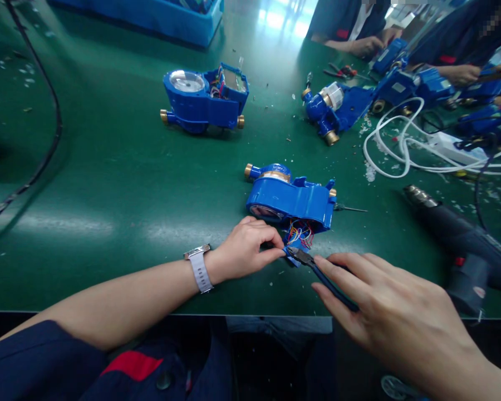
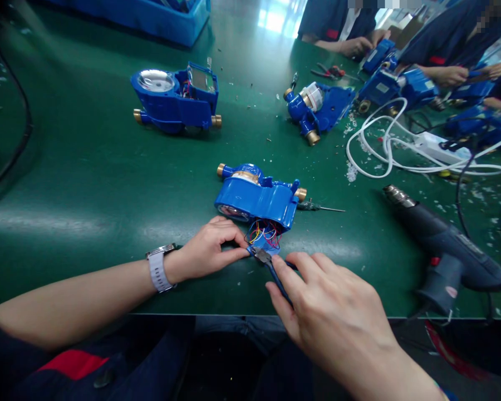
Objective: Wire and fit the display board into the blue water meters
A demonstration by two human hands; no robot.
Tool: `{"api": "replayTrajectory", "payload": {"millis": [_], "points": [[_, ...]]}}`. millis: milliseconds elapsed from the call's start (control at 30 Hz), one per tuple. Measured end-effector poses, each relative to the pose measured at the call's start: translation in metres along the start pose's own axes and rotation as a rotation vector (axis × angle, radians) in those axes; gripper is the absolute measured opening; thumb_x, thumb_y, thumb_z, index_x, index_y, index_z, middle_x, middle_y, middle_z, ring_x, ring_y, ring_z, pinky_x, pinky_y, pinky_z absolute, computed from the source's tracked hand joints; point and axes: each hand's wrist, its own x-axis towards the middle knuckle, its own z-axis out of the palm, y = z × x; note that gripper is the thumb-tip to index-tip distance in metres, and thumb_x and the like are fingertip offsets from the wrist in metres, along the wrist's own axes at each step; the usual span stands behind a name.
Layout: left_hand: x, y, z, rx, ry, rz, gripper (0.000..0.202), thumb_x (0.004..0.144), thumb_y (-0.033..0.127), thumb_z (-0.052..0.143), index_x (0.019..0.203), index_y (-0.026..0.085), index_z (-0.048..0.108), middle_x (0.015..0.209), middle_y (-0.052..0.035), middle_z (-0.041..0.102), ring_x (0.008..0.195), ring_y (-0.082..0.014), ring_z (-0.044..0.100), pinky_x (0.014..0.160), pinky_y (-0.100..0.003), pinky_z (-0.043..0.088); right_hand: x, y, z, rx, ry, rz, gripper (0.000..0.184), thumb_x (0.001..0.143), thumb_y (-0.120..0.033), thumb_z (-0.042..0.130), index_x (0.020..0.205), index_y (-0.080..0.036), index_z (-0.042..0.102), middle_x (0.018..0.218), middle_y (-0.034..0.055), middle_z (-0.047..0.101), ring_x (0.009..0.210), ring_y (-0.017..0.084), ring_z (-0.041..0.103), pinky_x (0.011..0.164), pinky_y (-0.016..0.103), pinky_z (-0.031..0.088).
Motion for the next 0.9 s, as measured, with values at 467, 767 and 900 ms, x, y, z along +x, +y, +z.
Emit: {"api": "replayTrajectory", "payload": {"millis": [467,767,900], "points": [[0.001,0.000,-0.002,0.017,0.009,0.015,0.007,0.082,0.020,0.072,0.078,0.018,0.066,0.077,0.0010,0.073,0.074,-0.0160,0.065,0.079,-0.032,0.040,-0.008,0.009,0.016,0.268,-0.013,0.122,0.035,0.099,-0.030,0.042,0.097,-0.015,0.073,0.090,0.0043,0.073,0.065,0.019,0.070,0.052,0.031,0.052],[0.002,0.001,-0.002,0.006,0.006,-0.007,0.007,0.082,0.021,0.071,0.078,0.018,0.066,0.079,0.0011,0.073,0.076,-0.0158,0.065,0.080,-0.031,0.040,-0.010,0.019,0.023,0.652,-0.093,0.297,0.025,0.092,-0.027,0.051,0.098,-0.018,0.074,0.093,0.0031,0.074,0.077,0.018,0.072,0.066,0.027,0.057],[0.001,0.000,-0.001,-0.001,-0.013,-0.014,0.007,0.082,0.022,0.071,0.079,0.019,0.066,0.081,0.0013,0.073,0.077,-0.0159,0.065,0.082,-0.032,0.041,-0.016,0.024,0.025,0.700,-0.102,0.343,0.026,0.091,-0.030,0.052,0.096,-0.019,0.075,0.093,0.0048,0.074,0.079,0.021,0.072,0.065,0.028,0.059]]}}
